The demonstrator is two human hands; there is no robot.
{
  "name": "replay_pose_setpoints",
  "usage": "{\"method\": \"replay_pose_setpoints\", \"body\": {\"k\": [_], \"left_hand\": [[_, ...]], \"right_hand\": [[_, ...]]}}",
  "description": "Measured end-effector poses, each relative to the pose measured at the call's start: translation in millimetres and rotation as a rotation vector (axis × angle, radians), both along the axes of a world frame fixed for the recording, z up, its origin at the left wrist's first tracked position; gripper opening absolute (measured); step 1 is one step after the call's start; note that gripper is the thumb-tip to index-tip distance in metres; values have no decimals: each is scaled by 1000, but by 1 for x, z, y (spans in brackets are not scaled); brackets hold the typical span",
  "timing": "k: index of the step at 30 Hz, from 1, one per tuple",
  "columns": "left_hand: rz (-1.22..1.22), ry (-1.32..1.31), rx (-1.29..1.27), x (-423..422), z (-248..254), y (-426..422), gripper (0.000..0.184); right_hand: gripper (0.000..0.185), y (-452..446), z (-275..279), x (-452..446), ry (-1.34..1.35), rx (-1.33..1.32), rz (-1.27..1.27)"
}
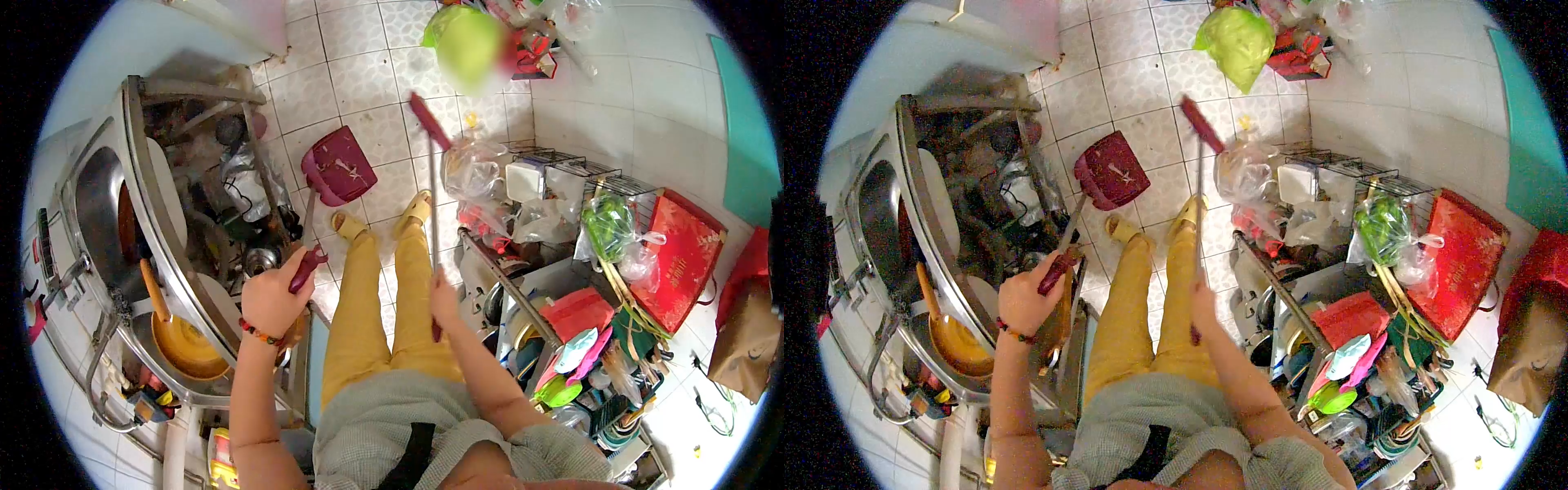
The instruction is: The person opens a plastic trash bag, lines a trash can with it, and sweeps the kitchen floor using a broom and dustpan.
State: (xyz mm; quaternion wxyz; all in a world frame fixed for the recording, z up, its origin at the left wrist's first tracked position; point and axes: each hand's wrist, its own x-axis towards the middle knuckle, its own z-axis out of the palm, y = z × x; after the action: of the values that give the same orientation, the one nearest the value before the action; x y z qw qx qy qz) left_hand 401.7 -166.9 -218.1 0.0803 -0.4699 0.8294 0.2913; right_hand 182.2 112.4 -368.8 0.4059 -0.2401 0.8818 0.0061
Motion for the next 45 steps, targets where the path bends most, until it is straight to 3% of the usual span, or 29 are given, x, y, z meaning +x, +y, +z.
{"method": "replay_pose_setpoints", "body": {"k": [2,5,8,11,13,15,16,17,18,20,21,24,25,27,28,30,31,33,35,38,40,42,45], "left_hand": [[6,20,-49,4,-6,9,36],[45,45,-83,5,-10,20,36],[97,26,-72,4,-8,26,37],[159,6,-39,6,-8,37,37],[214,-3,4,7,-8,49,37],[301,-17,31,8,-3,66,38],[347,-26,42,9,-1,73,38],[393,-35,80,12,2,80,39],[444,-13,32,14,1,89,38],[543,29,-63,18,-1,109,37],[572,-10,-53,19,1,115,36],[705,18,-87,18,-1,128,35],[724,-16,-69,17,-1,129,34],[770,-75,-31,15,-3,126,34],[798,-29,-37,14,-5,125,33],[853,66,-51,13,-7,123,33],[908,98,-38,10,-6,123,34],[862,23,-29,12,-5,127,34],[811,14,-67,21,-9,130,35],[762,87,47,32,1,122,35],[538,61,6,38,-9,121,38],[323,78,-52,36,-12,108,39],[151,-28,-28,28,-7,63,40]], "right_hand": [[25,28,-19,50,30,-75,102],[26,19,37,61,-459,-60,-314],[28,5,103,31,-734,84,-784],[33,47,84,-4,-456,-4,-221],[39,-2,90,-31,-223,-103,44],[41,-21,36,-62,-123,-204,205],[40,-67,40,-68,-175,-94,64],[39,-83,5,-81,-28,-169,291],[45,-103,-16,-87,-41,-303,328],[47,-150,-38,-86,-49,-235,423],[46,-160,-50,-81,-13,-278,534],[42,-161,-79,-56,-42,-66,435],[55,-144,-78,-47,18,-139,502],[57,-137,-16,-23,-63,72,510],[58,-95,-33,-21,-102,105,527],[56,-51,-19,-24,-192,128,546],[54,-51,16,-26,-246,117,549],[46,-42,52,-59,-369,115,548],[45,-10,73,-91,-373,-56,661],[44,-25,168,-96,-384,43,568],[43,-26,206,-96,-347,106,484],[47,-18,215,-100,-398,2,465],[43,-44,243,-89,-549,4,312]]}}
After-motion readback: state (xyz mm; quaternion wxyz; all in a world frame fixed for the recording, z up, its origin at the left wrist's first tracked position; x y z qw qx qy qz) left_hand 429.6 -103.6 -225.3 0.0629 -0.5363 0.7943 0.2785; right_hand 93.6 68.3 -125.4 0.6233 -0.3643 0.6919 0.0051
